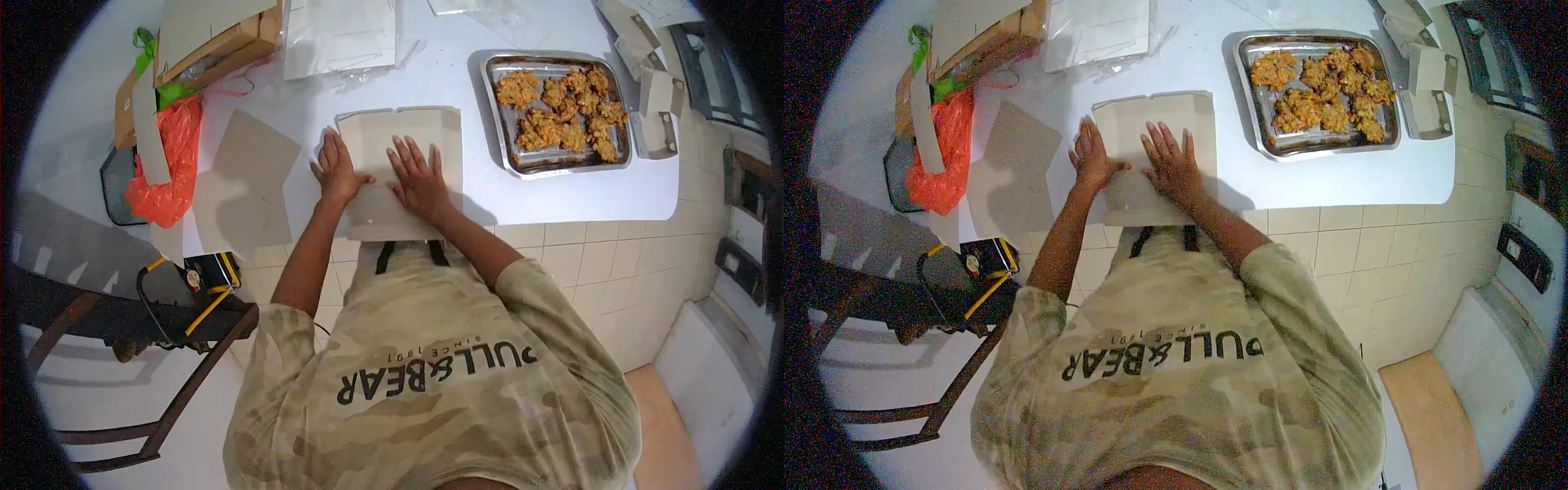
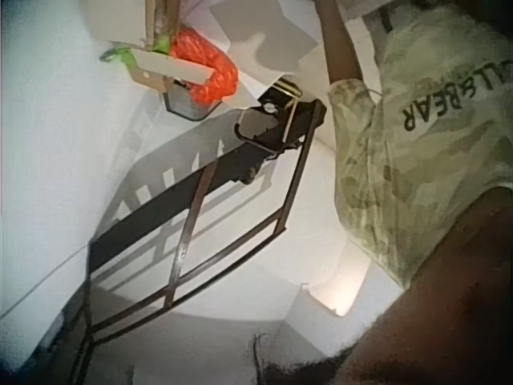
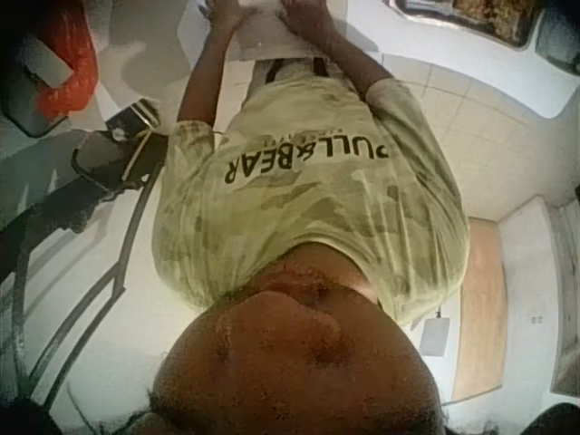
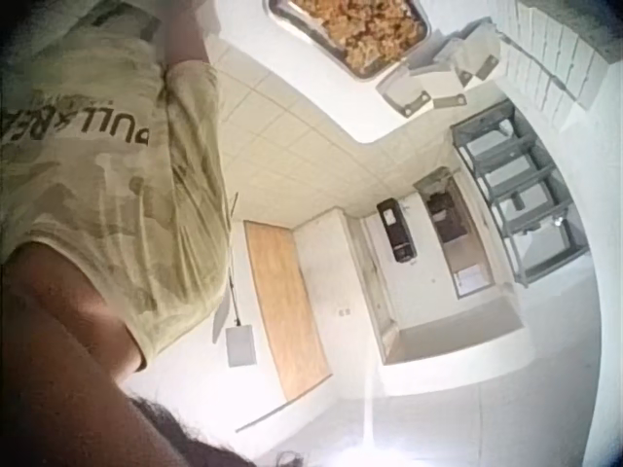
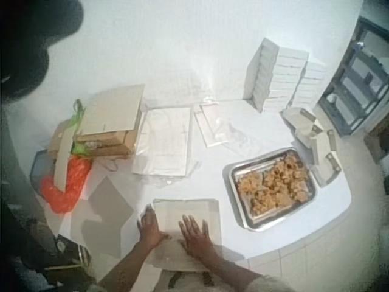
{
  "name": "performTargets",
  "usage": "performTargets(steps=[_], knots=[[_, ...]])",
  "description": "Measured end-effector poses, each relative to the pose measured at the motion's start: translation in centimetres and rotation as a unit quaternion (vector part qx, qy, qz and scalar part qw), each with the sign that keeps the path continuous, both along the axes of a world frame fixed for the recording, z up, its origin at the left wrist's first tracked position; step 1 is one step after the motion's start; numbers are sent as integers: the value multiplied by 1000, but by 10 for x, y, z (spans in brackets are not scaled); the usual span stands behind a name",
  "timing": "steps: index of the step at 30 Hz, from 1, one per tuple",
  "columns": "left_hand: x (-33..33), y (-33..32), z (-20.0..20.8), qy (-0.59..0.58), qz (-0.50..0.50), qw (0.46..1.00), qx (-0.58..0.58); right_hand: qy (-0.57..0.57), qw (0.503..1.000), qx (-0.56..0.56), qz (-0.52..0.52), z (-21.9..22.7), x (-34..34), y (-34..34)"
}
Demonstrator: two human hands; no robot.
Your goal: The person folds white cardboard blanks into boxes by hand, then places a clear plastic sheet inside one of the assembled boxes.
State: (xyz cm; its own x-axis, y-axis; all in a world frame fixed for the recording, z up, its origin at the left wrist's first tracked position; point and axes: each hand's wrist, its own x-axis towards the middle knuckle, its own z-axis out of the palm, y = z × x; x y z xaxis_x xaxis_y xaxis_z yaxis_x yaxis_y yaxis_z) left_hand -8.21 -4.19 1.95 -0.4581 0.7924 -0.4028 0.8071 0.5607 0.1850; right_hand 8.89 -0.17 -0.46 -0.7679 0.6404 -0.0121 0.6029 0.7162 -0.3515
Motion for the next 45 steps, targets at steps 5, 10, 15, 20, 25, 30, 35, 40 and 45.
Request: performTargets(steps=[5, 10, 15, 20, 25, 30, 35, 40, 45], knots=[[25, -30, -36, -19, -210, 977, -9, -15, 999, 22, -39, -20, 0, -7], [38, -20, -28, 9, -217, 958, -186, -24, 988, -141, 57, -8, 12, 10], [-5, -44, -78, -142, -281, 939, 138, -36, 998, 22, 39, -52, 1, -8], [-3, -61, -36, -46, 5, 994, 99, -71, 985, -116, 102, -8, 2, 21], [22, -92, -23, 7, 17, 999, -48, -38, 991, -78, 101, -26, 3, 23], [-3, -174, -64, 92, 396, 831, 380, -11, 993, -54, 107, -26, 4, 15], [18, -190, -54, -70, 538, 696, 471, 27, 991, -92, 90, -9, 24, 28], [13, -130, -25, -287, 446, 710, 464, 179, 967, 20, -182, 15, 59, 46], [-17, -44, -50, -338, 180, 833, 399, 154, 927, -241, -242, 16, 66, 58]])
